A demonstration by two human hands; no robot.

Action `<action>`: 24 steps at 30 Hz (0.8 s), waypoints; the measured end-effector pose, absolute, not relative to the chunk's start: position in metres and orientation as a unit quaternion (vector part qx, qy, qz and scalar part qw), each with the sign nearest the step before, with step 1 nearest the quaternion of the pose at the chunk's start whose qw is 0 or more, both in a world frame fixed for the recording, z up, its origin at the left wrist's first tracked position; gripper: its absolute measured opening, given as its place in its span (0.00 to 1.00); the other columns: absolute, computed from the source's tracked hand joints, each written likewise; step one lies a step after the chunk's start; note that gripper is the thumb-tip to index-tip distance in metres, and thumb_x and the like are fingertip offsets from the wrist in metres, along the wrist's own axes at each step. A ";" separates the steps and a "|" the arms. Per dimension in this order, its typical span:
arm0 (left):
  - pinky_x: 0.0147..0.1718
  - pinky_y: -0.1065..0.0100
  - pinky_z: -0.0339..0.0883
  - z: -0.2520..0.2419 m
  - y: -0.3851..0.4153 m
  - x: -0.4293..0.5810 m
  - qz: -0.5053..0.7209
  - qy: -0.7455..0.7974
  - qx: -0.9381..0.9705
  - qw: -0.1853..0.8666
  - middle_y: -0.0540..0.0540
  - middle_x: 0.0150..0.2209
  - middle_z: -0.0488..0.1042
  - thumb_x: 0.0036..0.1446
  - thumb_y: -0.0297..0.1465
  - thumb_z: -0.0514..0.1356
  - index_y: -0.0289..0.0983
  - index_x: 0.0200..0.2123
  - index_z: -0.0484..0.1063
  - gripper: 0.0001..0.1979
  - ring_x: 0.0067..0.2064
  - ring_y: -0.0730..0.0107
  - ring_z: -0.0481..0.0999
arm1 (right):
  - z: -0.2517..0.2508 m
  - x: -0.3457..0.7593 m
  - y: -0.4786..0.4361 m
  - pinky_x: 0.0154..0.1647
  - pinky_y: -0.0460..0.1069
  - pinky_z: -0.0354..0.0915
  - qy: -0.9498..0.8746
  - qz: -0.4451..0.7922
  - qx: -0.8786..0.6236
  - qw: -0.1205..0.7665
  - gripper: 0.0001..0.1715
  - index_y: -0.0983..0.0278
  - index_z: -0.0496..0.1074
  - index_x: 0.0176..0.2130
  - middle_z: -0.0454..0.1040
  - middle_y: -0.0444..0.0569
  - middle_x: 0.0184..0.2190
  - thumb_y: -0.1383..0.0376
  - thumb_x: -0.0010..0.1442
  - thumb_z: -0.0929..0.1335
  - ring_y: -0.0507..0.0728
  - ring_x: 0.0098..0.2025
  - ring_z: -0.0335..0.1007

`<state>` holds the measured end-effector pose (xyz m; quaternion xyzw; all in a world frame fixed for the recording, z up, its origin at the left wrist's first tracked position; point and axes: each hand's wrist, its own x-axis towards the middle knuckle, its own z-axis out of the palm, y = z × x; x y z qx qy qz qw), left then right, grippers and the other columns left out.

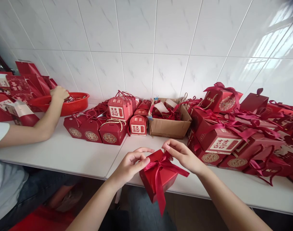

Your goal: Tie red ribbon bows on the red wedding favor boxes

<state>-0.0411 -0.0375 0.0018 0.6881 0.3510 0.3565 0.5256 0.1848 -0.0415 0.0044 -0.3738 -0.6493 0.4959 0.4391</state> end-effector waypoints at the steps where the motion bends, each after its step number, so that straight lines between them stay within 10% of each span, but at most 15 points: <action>1: 0.52 0.59 0.60 0.003 -0.037 -0.041 0.356 0.348 0.680 0.539 0.38 0.49 0.74 0.55 0.44 0.59 0.37 0.19 0.65 0.20 0.59 0.51 0.66 | 0.007 0.185 -0.040 0.28 0.46 0.59 -0.664 0.491 -0.376 0.421 0.21 0.64 0.69 0.34 0.63 0.42 0.24 0.49 0.61 0.64 0.50 0.26 0.57; 24: 0.51 0.63 0.59 0.008 -0.025 -0.043 0.337 0.366 0.683 0.534 0.43 0.49 0.72 0.55 0.38 0.59 0.37 0.20 0.70 0.15 0.54 0.56 0.69 | 0.029 0.164 -0.025 0.27 0.46 0.58 -0.852 0.340 -0.305 0.256 0.05 0.63 0.77 0.26 0.71 0.43 0.25 0.65 0.52 0.72 0.50 0.26 0.65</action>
